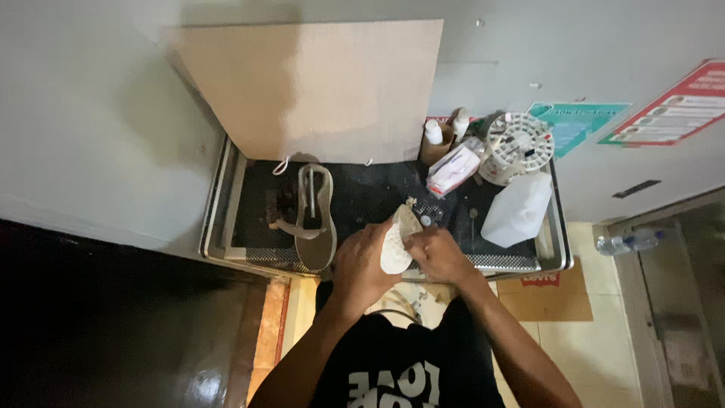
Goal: The person scrubs the sole of a white sneaker with a brush, then wipes the shoe with a cloth. They handle a plastic bag and a white container on the table before continuing to scrub the shoe sole.
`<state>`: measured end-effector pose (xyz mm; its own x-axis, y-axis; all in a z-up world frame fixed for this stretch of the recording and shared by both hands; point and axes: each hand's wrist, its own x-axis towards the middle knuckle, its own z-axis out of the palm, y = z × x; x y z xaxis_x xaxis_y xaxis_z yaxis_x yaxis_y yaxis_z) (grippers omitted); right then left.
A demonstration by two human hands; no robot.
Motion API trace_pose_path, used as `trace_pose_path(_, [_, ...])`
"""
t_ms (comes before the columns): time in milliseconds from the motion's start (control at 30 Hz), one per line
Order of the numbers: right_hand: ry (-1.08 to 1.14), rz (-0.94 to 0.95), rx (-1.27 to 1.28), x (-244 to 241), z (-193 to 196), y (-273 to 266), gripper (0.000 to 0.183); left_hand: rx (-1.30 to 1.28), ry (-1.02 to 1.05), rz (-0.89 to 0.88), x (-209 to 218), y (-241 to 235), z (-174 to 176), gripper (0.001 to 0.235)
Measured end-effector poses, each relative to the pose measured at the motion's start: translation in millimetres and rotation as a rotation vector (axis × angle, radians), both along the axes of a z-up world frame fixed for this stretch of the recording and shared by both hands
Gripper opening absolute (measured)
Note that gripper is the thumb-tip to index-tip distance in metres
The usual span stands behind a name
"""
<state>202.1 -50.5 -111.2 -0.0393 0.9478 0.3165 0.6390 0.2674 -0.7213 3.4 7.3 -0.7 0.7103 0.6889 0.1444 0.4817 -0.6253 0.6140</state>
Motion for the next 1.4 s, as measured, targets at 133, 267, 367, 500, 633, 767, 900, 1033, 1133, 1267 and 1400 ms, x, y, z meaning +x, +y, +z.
trace_pose_path(133, [-0.091,-0.098,-0.040,20,-25,12,0.053,0.017,0.026,-0.011,8,-4,6,0.072])
trace_pose_path(267, [-0.020,-0.090,0.007,2,7,10,0.042,-0.026,0.089,0.006,9,4,6,0.076])
trace_pose_path(367, [-0.023,-0.109,-0.012,8,-16,10,0.040,-0.052,0.117,0.002,7,4,5,0.080])
trace_pose_path(500, [-0.085,-0.087,-0.024,25,-27,28,0.044,-0.032,0.135,0.032,12,0,12,0.070])
trace_pose_path(633, [0.196,0.050,-0.072,-5,29,15,0.043,-0.176,0.114,0.040,2,6,22,0.070])
trace_pose_path(767, [0.034,0.030,-0.090,13,-4,22,0.040,-0.207,0.104,0.052,1,2,18,0.075])
trace_pose_path(900, [0.037,0.018,-0.179,-8,37,20,0.034,-0.208,0.076,0.076,3,8,13,0.071])
trace_pose_path(1033, [0.029,-0.130,-0.196,6,-33,8,0.034,-0.208,0.069,0.064,-2,-2,8,0.076])
trace_pose_path(1133, [-0.009,-0.192,-0.302,10,-18,22,0.026,-0.165,0.092,0.097,2,1,11,0.075])
trace_pose_path(1267, [0.097,-0.055,-0.183,-4,8,14,0.036,-0.179,0.092,0.094,2,3,6,0.077])
trace_pose_path(1400, [-0.032,-0.136,-0.279,25,-26,25,0.040,-0.121,0.118,0.104,4,-4,15,0.075])
